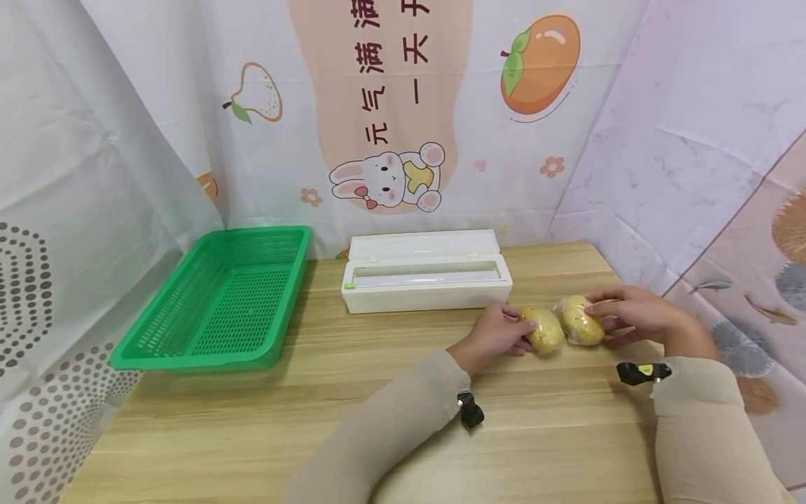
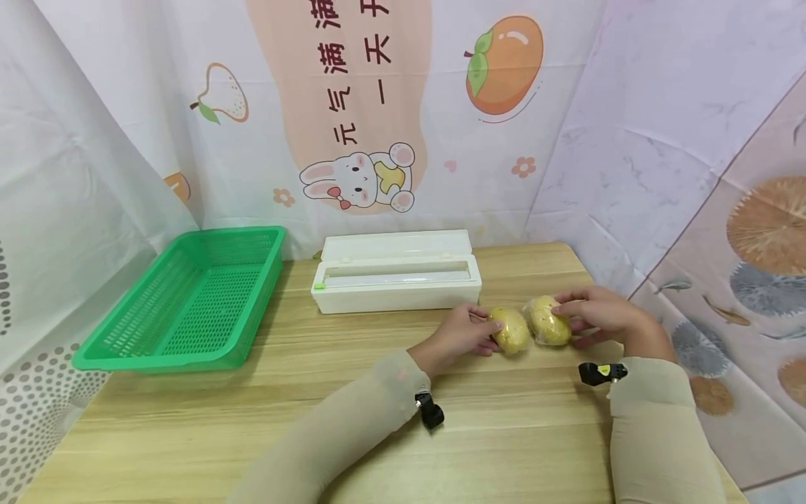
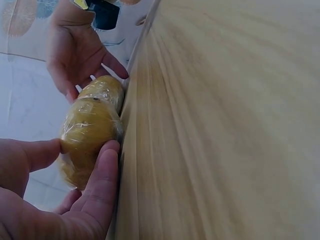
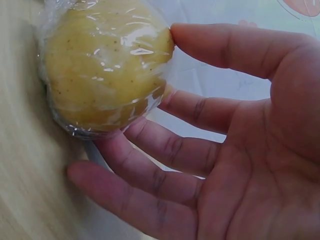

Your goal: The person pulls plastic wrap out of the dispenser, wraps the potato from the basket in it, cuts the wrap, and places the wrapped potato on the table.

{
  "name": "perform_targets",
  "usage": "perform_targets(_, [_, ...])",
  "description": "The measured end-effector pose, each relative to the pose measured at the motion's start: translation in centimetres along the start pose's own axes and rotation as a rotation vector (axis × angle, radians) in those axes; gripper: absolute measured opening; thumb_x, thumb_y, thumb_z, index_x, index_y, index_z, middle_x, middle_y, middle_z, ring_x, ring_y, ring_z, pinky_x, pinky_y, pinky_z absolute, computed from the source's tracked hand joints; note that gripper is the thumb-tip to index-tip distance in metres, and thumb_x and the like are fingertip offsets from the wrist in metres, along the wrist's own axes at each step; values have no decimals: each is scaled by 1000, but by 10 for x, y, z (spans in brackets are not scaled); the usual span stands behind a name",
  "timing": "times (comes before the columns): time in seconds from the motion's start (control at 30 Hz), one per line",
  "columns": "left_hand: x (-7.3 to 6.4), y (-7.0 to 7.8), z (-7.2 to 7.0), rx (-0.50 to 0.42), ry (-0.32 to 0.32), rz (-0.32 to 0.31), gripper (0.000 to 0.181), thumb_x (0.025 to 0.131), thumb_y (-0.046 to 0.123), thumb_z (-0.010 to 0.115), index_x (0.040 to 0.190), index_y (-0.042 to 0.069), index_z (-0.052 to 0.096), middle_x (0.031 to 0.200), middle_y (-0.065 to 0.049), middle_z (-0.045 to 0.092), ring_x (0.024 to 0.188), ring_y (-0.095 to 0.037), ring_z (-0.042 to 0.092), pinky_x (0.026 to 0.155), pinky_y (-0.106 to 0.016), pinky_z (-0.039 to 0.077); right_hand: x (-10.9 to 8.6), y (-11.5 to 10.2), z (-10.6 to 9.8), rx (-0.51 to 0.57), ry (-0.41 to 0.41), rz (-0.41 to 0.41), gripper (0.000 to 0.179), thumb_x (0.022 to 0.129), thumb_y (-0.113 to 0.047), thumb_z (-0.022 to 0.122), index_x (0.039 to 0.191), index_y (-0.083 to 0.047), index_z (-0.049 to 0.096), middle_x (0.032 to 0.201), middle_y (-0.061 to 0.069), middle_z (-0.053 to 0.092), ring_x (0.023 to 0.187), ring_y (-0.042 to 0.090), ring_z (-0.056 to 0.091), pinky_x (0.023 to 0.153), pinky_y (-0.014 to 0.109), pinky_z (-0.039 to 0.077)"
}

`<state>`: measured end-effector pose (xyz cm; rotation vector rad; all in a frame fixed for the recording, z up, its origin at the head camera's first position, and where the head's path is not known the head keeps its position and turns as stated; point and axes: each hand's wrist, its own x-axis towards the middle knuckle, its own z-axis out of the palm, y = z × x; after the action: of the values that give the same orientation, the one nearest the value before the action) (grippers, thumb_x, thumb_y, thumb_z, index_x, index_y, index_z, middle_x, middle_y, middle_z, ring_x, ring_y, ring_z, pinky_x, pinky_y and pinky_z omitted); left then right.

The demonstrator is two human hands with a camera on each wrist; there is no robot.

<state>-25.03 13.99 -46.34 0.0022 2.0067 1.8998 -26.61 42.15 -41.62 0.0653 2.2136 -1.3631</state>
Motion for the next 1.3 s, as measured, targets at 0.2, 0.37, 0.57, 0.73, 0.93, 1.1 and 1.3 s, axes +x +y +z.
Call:
perform_targets(0.2, [5, 6, 11, 28, 32, -15, 30, 91, 16, 81, 110, 8, 58, 77, -4, 74, 71, -29, 77, 56, -31, 61, 1, 1, 0, 6, -1, -8, 76, 103, -33, 62, 157, 7, 25, 115, 3, 66, 101, 21, 70, 89, 51, 60])
perform_targets(0.37, [6, 11, 18, 46, 57, -23, 29, 91, 17, 81, 109, 9, 59, 75, -5, 73, 74, -31, 78, 56, -30, 60, -1, -1, 0, -2, 17, -30, 75, 104, -31, 61, 157, 9, 26, 121, 9, 62, 100, 21, 69, 89, 51, 61])
perform_targets(0.57, [11, 12, 24, 32, 67, -6, 30, 90, 15, 82, 109, 8, 59, 74, -4, 73, 75, -35, 78, 54, -31, 60, -1, -1, -3, -41, 38, -38, 75, 104, -33, 60, 157, 10, 28, 124, 10, 61, 97, 17, 67, 88, 47, 61])
perform_targets(0.73, [13, 11, 26, 23, 71, 1, 31, 90, 15, 81, 110, 8, 58, 73, -4, 73, 76, -35, 78, 55, -31, 61, 2, 2, -6, -49, 25, -51, 73, 105, -31, 59, 156, 12, 28, 121, 7, 64, 97, 15, 68, 88, 46, 61])
perform_targets(0.93, [12, 12, 27, 55, 76, 7, 31, 91, 17, 80, 111, 7, 58, 71, -6, 73, 71, -32, 77, 55, -31, 60, 3, 3, -8, -55, 34, -41, 74, 105, -34, 59, 157, 10, 28, 127, 10, 61, 100, 15, 66, 89, 45, 61])
perform_targets(1.1, [10, 14, 27, 121, 78, -3, 35, 93, 23, 78, 116, 8, 57, 70, -9, 74, 67, -27, 77, 57, -32, 61, 2, 3, -8, -58, 33, -37, 76, 105, -36, 58, 158, 8, 26, 129, 11, 60, 102, 15, 64, 90, 45, 61])
perform_targets(1.3, [-1, 22, 12, 363, 11, 61, 38, 94, 28, 75, 122, 9, 57, 75, -1, 73, 64, -16, 72, 59, -29, 57, -6, -1, -9, -194, 101, -116, 73, 106, -41, 56, 157, 5, 32, 140, 27, 56, 114, 23, 63, 92, 44, 59])
